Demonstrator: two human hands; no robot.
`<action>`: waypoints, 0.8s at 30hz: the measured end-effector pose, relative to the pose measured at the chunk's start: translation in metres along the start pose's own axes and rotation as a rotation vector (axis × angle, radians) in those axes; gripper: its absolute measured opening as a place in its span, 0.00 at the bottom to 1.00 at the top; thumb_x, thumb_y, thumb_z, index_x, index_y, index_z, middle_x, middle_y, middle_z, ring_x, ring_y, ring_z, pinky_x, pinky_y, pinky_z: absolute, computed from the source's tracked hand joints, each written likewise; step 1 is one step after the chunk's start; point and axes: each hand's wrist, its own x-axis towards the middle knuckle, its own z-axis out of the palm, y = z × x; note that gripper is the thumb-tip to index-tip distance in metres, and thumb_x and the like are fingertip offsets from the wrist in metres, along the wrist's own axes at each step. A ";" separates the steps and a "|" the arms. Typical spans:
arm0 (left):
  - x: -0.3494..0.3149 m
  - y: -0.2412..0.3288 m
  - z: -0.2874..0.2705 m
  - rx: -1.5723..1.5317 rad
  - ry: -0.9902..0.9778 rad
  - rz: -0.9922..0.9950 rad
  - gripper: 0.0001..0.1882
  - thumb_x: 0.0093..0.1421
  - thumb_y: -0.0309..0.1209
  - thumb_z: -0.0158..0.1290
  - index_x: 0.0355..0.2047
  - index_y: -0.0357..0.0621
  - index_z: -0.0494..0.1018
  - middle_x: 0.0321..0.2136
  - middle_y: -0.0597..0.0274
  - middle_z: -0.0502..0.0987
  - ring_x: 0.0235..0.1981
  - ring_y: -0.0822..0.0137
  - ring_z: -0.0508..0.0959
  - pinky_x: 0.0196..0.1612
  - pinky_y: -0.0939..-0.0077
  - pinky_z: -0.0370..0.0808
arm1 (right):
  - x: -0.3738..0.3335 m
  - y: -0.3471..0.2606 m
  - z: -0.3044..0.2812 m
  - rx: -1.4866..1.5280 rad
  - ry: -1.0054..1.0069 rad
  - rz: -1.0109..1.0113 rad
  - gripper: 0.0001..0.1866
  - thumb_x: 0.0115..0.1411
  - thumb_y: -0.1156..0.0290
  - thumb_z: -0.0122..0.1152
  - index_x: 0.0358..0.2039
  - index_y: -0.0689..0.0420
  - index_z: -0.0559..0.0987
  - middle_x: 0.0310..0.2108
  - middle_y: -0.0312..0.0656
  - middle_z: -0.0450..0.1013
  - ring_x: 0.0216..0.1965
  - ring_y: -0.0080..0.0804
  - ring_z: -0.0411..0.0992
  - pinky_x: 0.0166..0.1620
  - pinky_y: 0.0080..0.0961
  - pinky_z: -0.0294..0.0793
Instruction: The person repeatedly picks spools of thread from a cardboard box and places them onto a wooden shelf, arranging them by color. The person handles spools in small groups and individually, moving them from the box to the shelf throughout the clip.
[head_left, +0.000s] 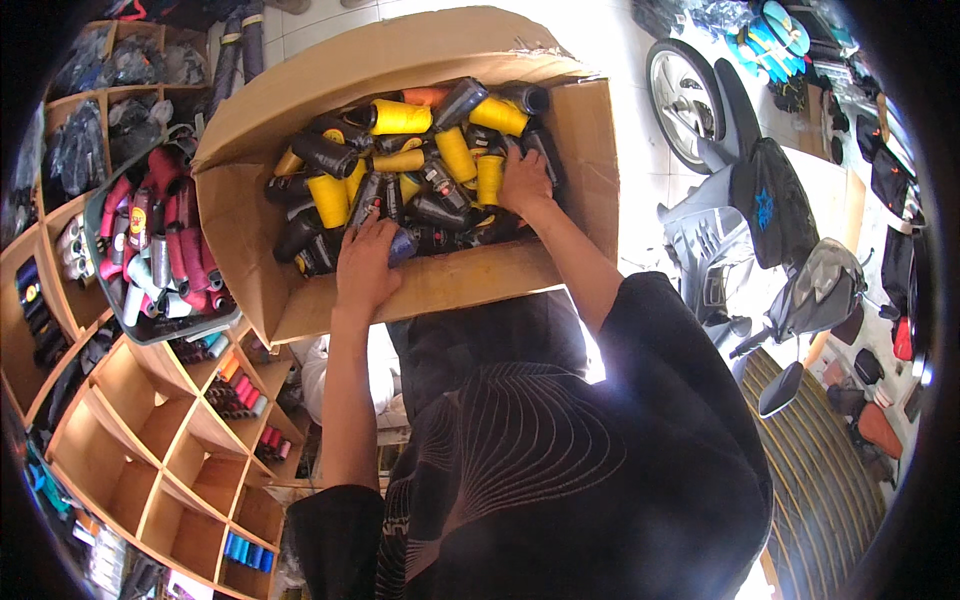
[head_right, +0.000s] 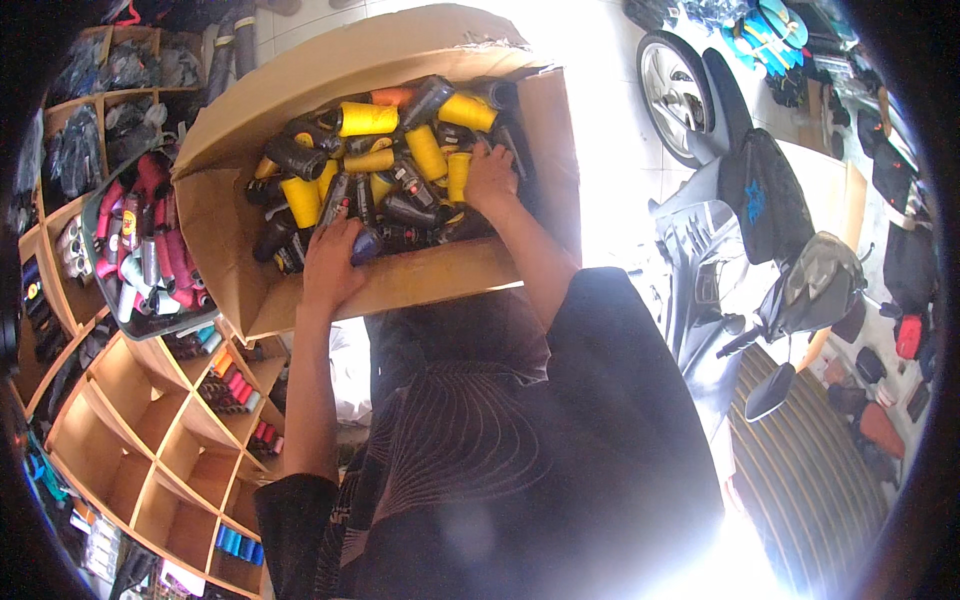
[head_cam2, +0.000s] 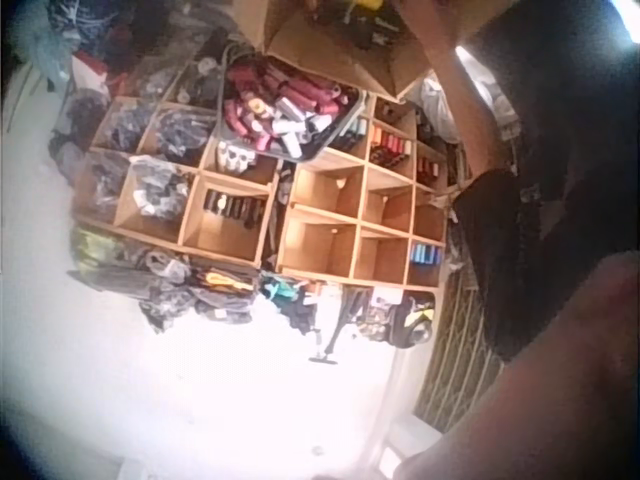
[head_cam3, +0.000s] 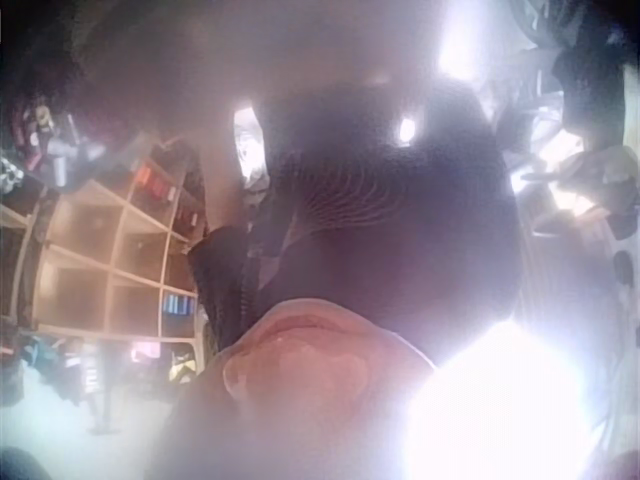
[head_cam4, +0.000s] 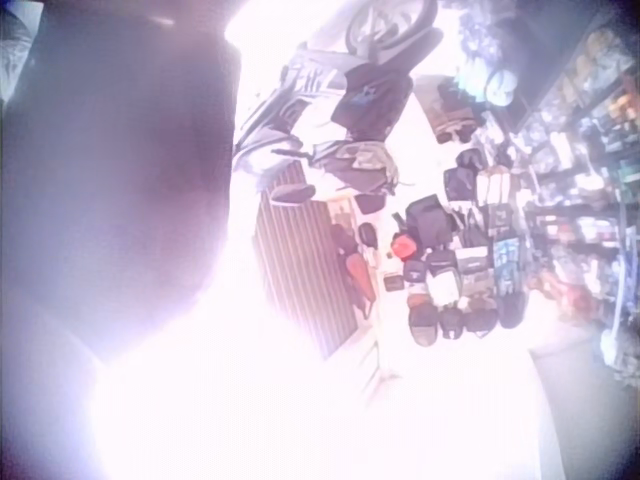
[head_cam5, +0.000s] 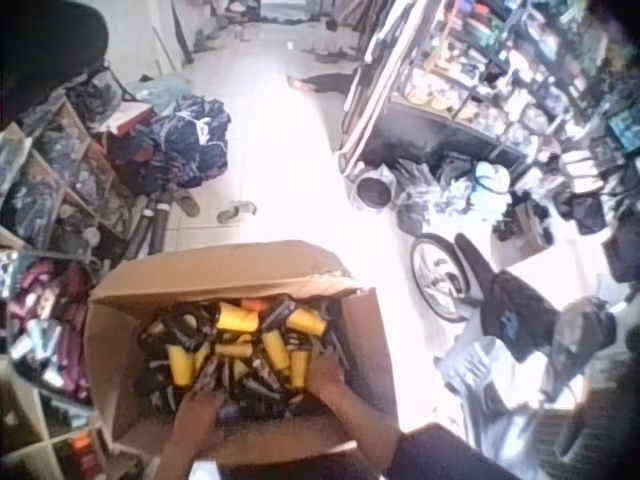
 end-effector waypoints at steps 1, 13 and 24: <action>0.002 -0.001 0.000 0.045 0.000 -0.011 0.32 0.40 0.23 0.60 0.51 0.43 0.70 0.60 0.54 0.70 0.69 0.52 0.60 0.68 0.46 0.58 | 0.006 -0.001 -0.006 0.044 -0.084 0.007 0.49 0.55 0.57 0.71 0.68 0.62 0.54 0.60 0.62 0.64 0.60 0.53 0.69 0.58 0.47 0.73; 0.000 -0.001 0.003 0.133 0.074 -0.036 0.27 0.43 0.24 0.62 0.46 0.44 0.71 0.54 0.55 0.73 0.69 0.53 0.59 0.67 0.41 0.57 | 0.037 0.003 -0.032 0.133 -0.143 -0.368 0.54 0.48 0.42 0.74 0.66 0.62 0.62 0.60 0.54 0.67 0.58 0.54 0.70 0.57 0.51 0.72; 0.000 -0.001 -0.002 0.063 0.110 -0.070 0.30 0.42 0.24 0.62 0.49 0.44 0.71 0.52 0.53 0.75 0.61 0.51 0.70 0.64 0.48 0.63 | -0.031 -0.059 -0.010 -0.051 -0.221 -0.127 0.60 0.33 0.52 0.86 0.61 0.67 0.61 0.58 0.58 0.58 0.57 0.56 0.69 0.58 0.47 0.72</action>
